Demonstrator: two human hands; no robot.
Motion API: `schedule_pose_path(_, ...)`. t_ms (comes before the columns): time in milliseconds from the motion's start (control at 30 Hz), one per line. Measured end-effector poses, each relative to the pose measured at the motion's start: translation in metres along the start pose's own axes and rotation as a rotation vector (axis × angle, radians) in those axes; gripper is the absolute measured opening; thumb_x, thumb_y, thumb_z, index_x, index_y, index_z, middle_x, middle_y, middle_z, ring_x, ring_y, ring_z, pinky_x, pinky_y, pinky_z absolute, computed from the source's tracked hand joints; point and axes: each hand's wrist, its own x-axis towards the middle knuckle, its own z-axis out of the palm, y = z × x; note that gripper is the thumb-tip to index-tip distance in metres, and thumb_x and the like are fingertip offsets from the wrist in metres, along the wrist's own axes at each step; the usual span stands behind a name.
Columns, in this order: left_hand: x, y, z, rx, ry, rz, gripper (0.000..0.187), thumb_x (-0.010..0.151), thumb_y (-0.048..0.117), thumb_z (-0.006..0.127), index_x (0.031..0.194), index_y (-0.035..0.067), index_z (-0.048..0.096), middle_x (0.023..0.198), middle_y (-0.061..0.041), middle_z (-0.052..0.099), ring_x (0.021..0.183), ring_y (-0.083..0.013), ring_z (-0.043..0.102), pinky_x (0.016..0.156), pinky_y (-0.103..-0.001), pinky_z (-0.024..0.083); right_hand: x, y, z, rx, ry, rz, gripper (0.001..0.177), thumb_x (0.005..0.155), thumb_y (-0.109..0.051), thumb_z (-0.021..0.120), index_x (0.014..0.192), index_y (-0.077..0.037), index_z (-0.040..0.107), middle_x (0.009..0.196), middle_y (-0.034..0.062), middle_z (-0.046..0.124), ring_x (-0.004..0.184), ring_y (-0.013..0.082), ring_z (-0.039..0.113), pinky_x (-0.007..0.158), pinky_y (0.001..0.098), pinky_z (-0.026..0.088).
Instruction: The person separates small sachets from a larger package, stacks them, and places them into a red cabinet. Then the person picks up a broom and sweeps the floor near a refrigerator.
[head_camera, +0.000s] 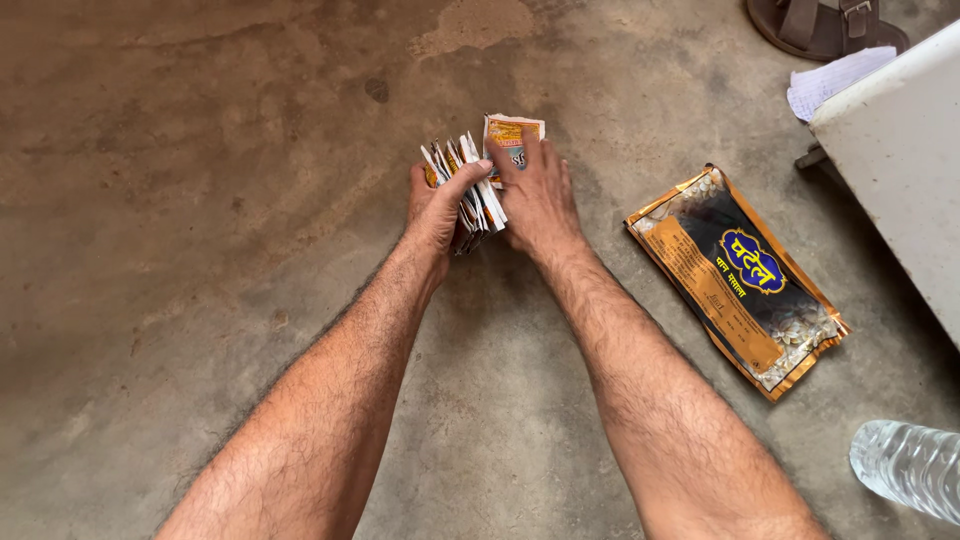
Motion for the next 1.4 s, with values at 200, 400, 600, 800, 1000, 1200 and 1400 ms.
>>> schedule_pose_path(200,0.002,0.001,-0.001,0.033,0.011,-0.004,0.101,0.066,0.045,0.082,0.145,0.007,0.032,0.118,-0.015,0.062,0.107,-0.0233,0.068,0.087,-0.041,0.064,-0.003,0.003,0.006,0.002,-0.284,0.275,0.036,0.11,-0.041,0.069,0.134,-0.015,0.06,0.136,0.0176,0.048,0.13,0.0371,0.048,0.111,0.0606,0.04)
schedule_pose_path(400,0.0,-0.003,-0.002,0.031,-0.009,-0.021,0.099,0.066,0.044,0.082,0.143,0.007,0.034,0.116,-0.016,0.061,0.103,-0.0224,0.07,0.081,-0.039,0.067,-0.016,0.004,-0.006,0.225,-0.07,0.536,0.079,0.07,-0.032,0.094,0.133,-0.007,0.055,0.131,0.0243,0.046,0.123,0.0434,0.045,0.101,0.0548,0.044)
schedule_pose_path(600,-0.014,0.0,-0.005,0.036,-0.067,-0.038,0.097,0.066,0.044,0.082,0.144,0.012,0.034,0.117,-0.013,0.061,0.104,-0.0211,0.069,0.085,-0.041,0.065,-0.018,0.023,-0.005,0.486,-0.157,0.715,0.06,0.07,-0.03,0.093,0.117,-0.006,0.065,0.111,0.0125,0.075,0.106,0.0266,0.073,0.094,0.0424,0.057)
schedule_pose_path(800,-0.032,0.013,-0.001,0.128,-0.068,-0.075,0.097,0.067,0.048,0.08,0.146,0.015,0.033,0.116,-0.014,0.062,0.106,-0.0224,0.069,0.087,-0.042,0.064,-0.012,0.032,-0.017,0.773,0.093,0.719,0.031,0.096,-0.028,0.067,0.117,-0.007,0.072,0.107,0.0096,0.08,0.097,0.0193,0.079,0.088,0.036,0.063)
schedule_pose_path(1000,-0.057,0.038,0.013,0.027,-0.14,0.112,0.097,0.068,0.047,0.081,0.143,0.013,0.032,0.124,-0.014,0.06,0.111,-0.0239,0.069,0.086,-0.044,0.066,-0.026,-0.001,-0.07,1.115,-0.181,0.275,0.052,0.092,-0.021,0.054,0.142,-0.007,0.051,0.123,0.0089,0.067,0.109,0.0163,0.065,0.09,0.0327,0.056)
schedule_pose_path(1200,-0.077,0.076,0.022,0.149,-0.144,0.164,0.099,0.071,0.067,0.074,0.147,0.022,0.028,0.127,-0.009,0.061,0.111,-0.0205,0.068,0.08,-0.042,0.063,-0.028,-0.023,-0.14,0.953,-0.13,0.062,0.081,0.076,-0.019,0.075,0.145,-0.002,0.038,0.126,0.0103,0.062,0.115,0.017,0.063,0.098,0.0346,0.055)
schedule_pose_path(1400,-0.079,0.085,0.042,0.064,-0.373,0.022,0.104,0.084,0.09,0.033,0.154,0.016,0.054,0.12,-0.007,0.076,0.114,-0.024,0.07,0.09,-0.042,0.056,-0.034,-0.016,-0.165,1.027,-0.085,0.19,0.096,0.07,-0.051,0.09,0.139,-0.006,0.042,0.128,0.0087,0.066,0.117,0.0156,0.066,0.097,0.0336,0.057)
